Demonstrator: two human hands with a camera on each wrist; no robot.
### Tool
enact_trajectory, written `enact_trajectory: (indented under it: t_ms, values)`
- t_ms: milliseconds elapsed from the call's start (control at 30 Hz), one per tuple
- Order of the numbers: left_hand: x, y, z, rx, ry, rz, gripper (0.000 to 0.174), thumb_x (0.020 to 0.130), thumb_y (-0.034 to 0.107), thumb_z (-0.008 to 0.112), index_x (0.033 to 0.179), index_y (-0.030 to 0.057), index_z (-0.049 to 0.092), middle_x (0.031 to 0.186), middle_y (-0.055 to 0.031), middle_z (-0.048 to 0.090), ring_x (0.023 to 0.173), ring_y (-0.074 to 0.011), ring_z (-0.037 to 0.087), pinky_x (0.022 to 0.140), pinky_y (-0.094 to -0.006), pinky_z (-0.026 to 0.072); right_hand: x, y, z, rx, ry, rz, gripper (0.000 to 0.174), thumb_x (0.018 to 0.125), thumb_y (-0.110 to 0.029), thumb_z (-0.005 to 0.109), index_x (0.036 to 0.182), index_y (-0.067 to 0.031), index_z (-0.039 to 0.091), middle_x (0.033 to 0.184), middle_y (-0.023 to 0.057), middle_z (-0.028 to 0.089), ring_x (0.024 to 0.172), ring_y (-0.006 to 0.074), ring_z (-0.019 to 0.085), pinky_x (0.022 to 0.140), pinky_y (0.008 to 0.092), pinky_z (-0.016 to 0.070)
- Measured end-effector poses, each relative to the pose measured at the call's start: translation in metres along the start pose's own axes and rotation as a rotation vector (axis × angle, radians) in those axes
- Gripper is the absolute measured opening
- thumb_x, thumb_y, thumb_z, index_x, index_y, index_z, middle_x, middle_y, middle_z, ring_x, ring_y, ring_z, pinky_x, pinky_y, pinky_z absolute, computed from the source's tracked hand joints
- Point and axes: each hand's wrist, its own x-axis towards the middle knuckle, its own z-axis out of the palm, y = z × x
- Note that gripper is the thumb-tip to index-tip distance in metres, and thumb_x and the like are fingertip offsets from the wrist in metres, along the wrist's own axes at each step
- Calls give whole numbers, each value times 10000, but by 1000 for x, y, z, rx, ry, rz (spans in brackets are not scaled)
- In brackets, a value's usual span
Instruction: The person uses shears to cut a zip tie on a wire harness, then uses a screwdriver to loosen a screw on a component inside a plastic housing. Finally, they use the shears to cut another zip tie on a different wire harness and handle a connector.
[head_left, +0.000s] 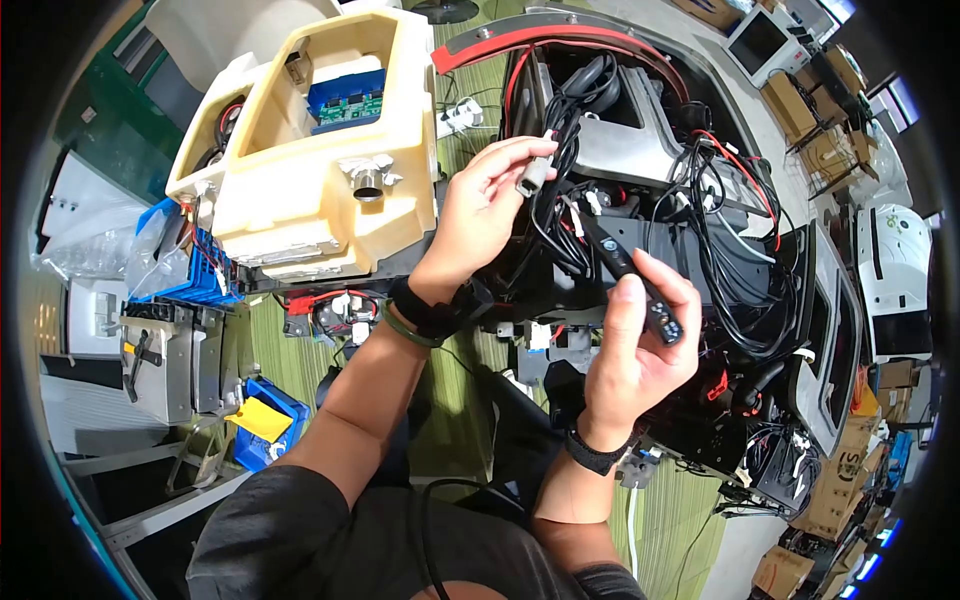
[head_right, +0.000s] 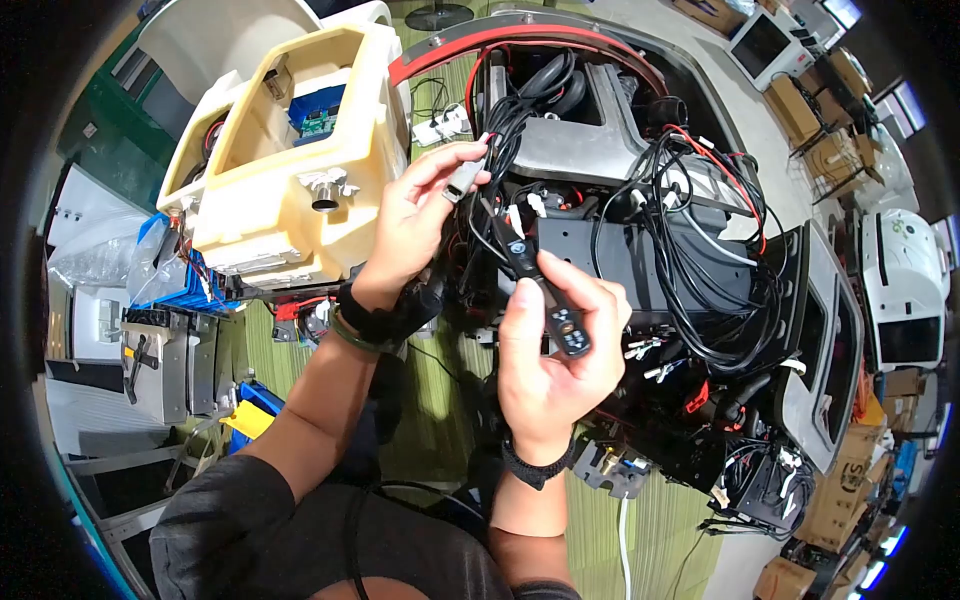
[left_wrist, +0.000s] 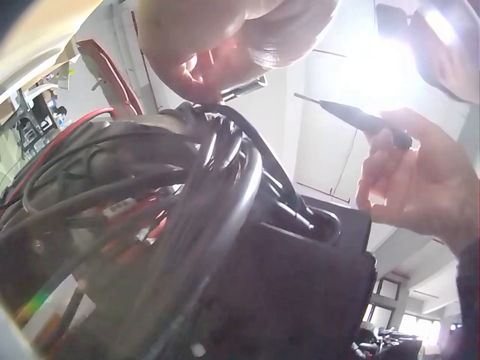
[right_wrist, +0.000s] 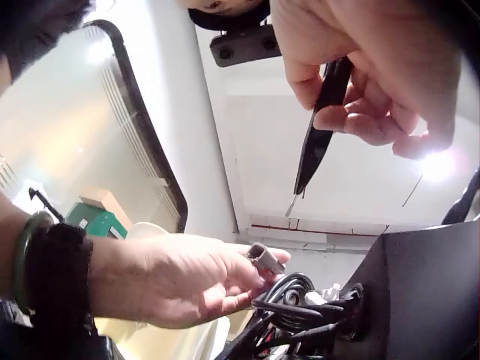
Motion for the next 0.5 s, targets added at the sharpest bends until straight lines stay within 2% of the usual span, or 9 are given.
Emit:
enact_trajectory:
  t_ms: [100, 133, 200, 333, 500]
  values:
    - [2, 10, -10, -316, -83, -244, 359, 922, 53, 325, 1209, -52, 513, 1269, -140, 510, 1040, -205, 585, 897, -281, 465, -4, 4, 8, 1, -34, -20, 226, 724, -38, 697, 942, -8, 641, 847, 92, 596, 773, 193, 528, 721, 280, 435]
    - [1, 13, -12, -313, -83, -248, 359, 922, 53, 325, 1209, -52, 513, 1269, -140, 510, 1040, -205, 585, 897, -281, 465, -5, 5, 11, -24, -31, -63, 229, 717, -47, 698, 936, -10, 642, 830, 85, 595, 765, 199, 526, 718, 285, 432]
    - [0, 17, -14, -491, -61, -343, 357, 931, 84, 361, 1234, -58, 485, 1242, -140, 530, 1030, -194, 590, 883, -287, 478, -8, 4, 14, -76, -55, -132, 238, 701, -57, 703, 927, -14, 642, 797, 80, 591, 743, 208, 523, 712, 298, 422]
    - [1, 20, -7, -492, -17, -404, 342, 968, 166, 431, 1228, -52, 479, 1201, -115, 553, 1000, -172, 603, 830, -248, 500, -11, 10, 18, -209, -42, -379, 257, 682, -73, 710, 928, -41, 643, 731, 52, 565, 682, 213, 511, 687, 316, 387]
    - [1, 17, -2, -610, 15, -443, 308, 959, 149, 462, 1195, -48, 482, 1124, -113, 575, 982, -166, 607, 806, -228, 510, -10, 17, 24, -270, -18, -457, 275, 678, -97, 724, 938, -57, 643, 746, 29, 568, 673, 194, 510, 728, 321, 366]
